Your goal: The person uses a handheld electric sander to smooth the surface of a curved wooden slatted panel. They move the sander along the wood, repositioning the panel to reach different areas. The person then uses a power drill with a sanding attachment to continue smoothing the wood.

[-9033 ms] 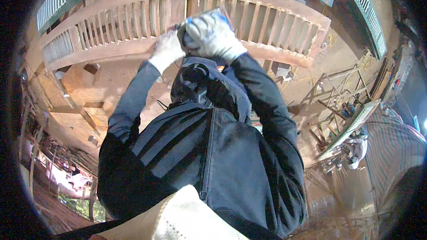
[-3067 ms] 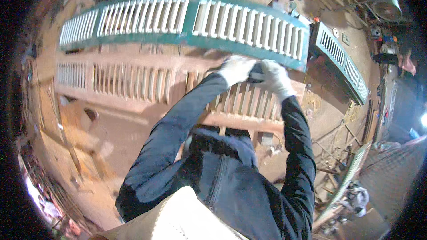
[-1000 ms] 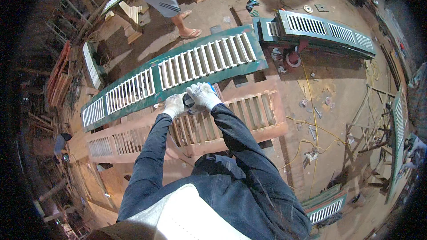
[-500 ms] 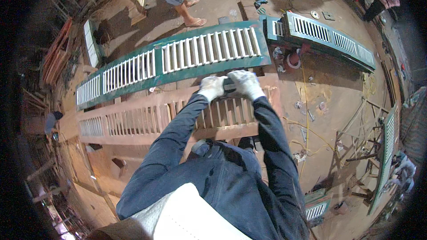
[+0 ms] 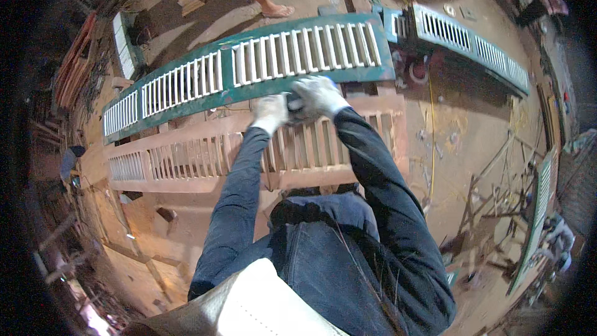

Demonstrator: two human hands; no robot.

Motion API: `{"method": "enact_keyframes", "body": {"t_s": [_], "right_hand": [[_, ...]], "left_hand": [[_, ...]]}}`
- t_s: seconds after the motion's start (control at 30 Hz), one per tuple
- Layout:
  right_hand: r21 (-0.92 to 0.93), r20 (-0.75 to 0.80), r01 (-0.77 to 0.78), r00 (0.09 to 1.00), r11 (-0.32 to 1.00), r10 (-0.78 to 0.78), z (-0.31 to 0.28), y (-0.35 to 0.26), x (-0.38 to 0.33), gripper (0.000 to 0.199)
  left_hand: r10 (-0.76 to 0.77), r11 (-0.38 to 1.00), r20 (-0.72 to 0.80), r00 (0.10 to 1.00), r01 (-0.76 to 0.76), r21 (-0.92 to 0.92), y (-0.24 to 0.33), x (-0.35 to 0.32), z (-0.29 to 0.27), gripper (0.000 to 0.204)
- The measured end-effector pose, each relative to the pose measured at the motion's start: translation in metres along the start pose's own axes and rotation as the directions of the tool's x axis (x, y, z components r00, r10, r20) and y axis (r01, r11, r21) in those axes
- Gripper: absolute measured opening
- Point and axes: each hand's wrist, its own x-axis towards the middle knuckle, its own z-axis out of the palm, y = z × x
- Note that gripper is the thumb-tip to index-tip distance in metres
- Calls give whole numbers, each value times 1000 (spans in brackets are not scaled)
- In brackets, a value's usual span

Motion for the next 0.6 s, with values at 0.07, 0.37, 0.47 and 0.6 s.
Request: {"method": "enact_keyframes", "body": {"t_s": [0.07,0.37,0.47,0.6], "right_hand": [[-10,-166,162,973,987,-161,31,-16,29,60],[174,-197,271,951,947,-237,81,-109,94,43],[168,-280,219,945,961,-167,83,-70,63,43],[206,-130,66,991,976,-39,34,-13,8,57]], "left_hand": [[-160,986,162,974,149,78,-30,-15,-14,32],[-293,921,131,947,243,303,-194,-58,33,50],[-319,924,192,928,259,282,-100,-35,2,63],[-160,978,178,971,132,161,-33,-6,7,56]]}}
